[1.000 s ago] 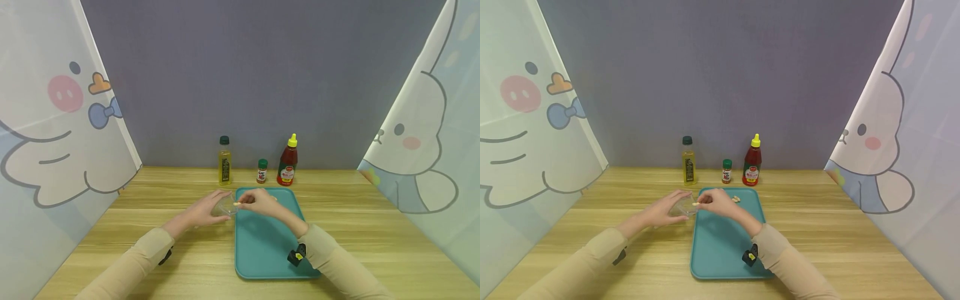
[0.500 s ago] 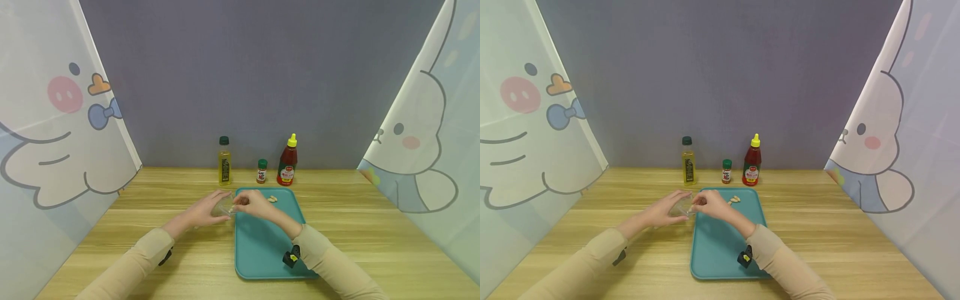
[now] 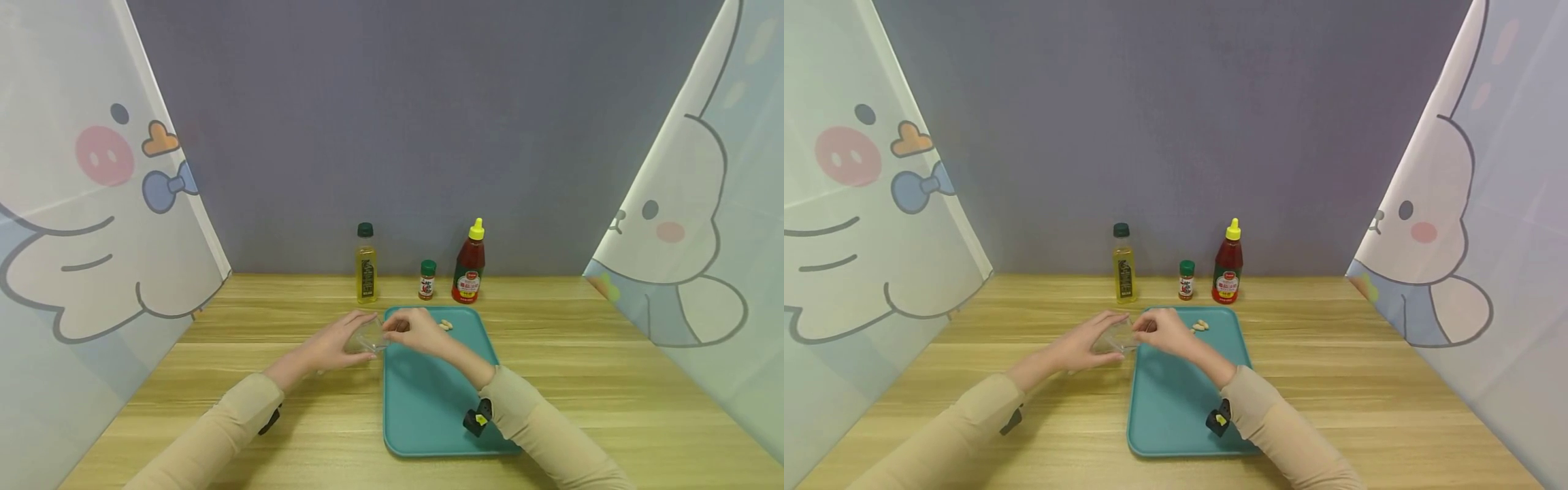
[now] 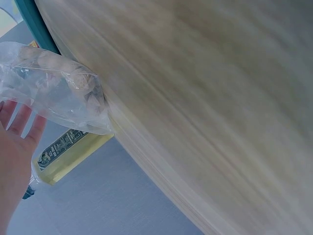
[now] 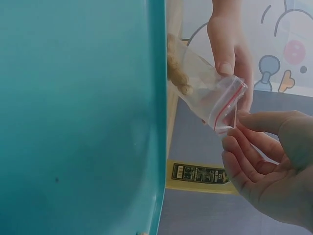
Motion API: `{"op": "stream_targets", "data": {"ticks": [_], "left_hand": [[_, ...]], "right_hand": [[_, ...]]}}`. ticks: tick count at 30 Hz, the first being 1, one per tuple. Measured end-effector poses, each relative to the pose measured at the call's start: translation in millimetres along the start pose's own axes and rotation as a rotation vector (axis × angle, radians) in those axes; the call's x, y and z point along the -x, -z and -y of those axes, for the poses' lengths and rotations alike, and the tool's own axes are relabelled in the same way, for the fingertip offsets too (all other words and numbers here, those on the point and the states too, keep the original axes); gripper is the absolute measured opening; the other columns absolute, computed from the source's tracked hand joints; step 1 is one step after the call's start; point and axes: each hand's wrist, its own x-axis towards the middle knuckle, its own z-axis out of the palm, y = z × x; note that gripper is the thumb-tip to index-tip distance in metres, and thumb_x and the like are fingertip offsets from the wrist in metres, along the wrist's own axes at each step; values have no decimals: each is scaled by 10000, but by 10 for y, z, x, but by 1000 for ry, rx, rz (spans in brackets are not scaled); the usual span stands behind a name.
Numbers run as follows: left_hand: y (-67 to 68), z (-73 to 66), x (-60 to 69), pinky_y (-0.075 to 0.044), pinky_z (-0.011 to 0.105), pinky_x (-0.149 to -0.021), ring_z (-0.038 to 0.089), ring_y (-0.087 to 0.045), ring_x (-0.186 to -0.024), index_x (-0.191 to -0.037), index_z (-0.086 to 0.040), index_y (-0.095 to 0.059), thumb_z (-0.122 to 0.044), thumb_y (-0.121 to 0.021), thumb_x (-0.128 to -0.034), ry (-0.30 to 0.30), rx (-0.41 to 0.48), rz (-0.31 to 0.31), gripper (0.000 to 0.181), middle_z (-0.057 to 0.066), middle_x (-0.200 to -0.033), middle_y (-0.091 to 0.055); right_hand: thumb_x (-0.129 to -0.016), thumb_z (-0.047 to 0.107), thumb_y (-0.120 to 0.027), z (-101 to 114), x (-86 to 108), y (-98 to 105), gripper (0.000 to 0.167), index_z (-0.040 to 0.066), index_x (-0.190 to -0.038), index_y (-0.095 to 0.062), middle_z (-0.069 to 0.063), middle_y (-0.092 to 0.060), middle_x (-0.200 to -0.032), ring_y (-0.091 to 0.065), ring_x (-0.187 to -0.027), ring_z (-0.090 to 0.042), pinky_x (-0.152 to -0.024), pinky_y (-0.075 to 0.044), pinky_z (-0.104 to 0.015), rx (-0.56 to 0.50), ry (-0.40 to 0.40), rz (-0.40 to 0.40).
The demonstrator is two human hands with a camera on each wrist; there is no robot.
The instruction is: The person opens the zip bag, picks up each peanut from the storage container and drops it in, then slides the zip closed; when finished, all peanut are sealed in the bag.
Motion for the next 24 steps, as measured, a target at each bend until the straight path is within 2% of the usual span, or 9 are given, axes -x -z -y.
{"op": "stream_targets", "data": {"ticks": [7, 16, 24], "left_hand": [[3, -5, -3, -491, 397, -940, 207, -515, -1179, -1442, -128, -356, -494, -635, -848, 7, -6, -10, 751, 19, -1356, -456], [2, -11, -2, -441, 430, -1015, 232, -480, -1242, -1446, -114, -349, -562, -591, -847, 20, -17, 0, 786, 27, -1381, -443], [11, -29, -1, -440, 448, -1011, 237, -490, -1230, -1451, -131, -341, -545, -612, -837, 41, -20, 4, 788, 31, -1385, -444]], "right_hand": [[-876, 167, -663, -41, -3, 90, 169, 59, -999, -702, -38, -685, -880, -607, -746, -95, -637, -507, -197, -34, -15, -25], [-880, 204, -661, -289, -13, 217, 181, 91, -1017, -695, -40, -690, -945, -630, -830, -136, -726, -523, -213, -27, 26, -15], [-894, 167, -640, -517, 43, 295, 249, -15, -1062, -665, -94, -690, -990, -642, -902, -216, -791, -543, -287, -35, -2, 11]]}}
